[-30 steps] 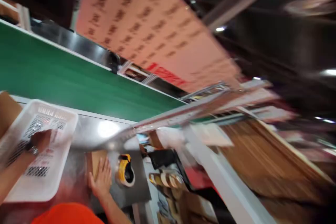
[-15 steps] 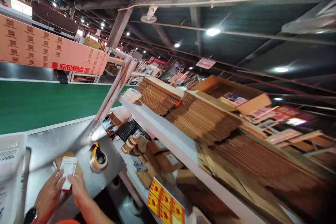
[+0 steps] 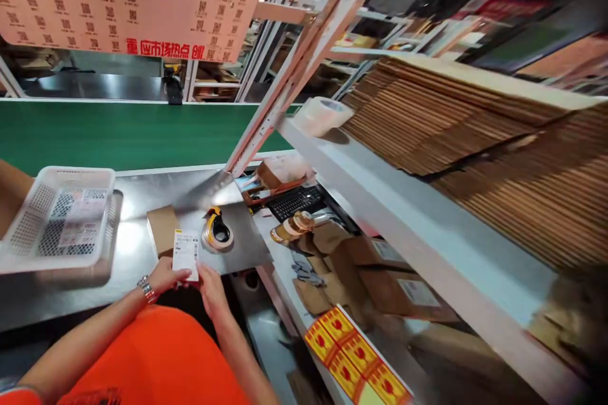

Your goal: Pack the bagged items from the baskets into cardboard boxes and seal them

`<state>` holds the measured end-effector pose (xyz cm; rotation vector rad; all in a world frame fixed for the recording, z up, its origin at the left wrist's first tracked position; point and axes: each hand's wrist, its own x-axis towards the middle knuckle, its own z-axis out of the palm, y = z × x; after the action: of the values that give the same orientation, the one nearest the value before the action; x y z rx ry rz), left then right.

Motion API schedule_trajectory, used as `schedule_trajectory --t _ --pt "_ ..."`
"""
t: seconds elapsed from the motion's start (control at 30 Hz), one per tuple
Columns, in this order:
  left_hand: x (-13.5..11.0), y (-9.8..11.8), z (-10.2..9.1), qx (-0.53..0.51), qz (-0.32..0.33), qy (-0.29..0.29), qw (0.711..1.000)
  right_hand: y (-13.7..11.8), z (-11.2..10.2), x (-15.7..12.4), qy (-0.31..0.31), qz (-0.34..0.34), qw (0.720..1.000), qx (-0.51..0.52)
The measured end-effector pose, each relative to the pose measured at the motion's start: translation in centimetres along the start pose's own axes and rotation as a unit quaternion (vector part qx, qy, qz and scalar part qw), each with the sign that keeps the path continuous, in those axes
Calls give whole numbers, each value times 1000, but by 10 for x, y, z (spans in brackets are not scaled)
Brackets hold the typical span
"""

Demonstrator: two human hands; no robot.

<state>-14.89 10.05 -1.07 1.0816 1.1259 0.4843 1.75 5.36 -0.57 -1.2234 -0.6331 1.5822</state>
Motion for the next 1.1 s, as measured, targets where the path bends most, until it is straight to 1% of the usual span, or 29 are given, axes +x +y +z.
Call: schedule_trajectory --t 0.07,0.13,0.2,0.4,0.6,0.73,0.87,1.0,1.1 --pt "-2 -4 17 -29 -2 42 999 1 -17 -14 9 21 999 36" --pt "-4 -7 33 -33 -12 80 996 2 -36 -27 17 41 997 61" --pt "-6 -10 48 -27 -19 97 995 4 -52 -38 21 51 996 74" --pt "-11 -20 88 -19 -29 99 994 10 -89 -56 37 55 995 79" --pt "-17 -19 121 -23 -45 92 995 10 -118 -70 41 43 997 57" --pt "-19 -19 136 -47 -32 82 995 8 -132 -80 33 39 997 61" --pt "-22 -17 147 -53 -31 66 996 9 -140 -87 38 29 997 66" --pt "-24 -15 153 -20 -33 53 998 12 -144 -92 44 9 997 68" --pt "-23 -19 154 37 -44 39 998 16 -145 -94 62 -2 996 69"
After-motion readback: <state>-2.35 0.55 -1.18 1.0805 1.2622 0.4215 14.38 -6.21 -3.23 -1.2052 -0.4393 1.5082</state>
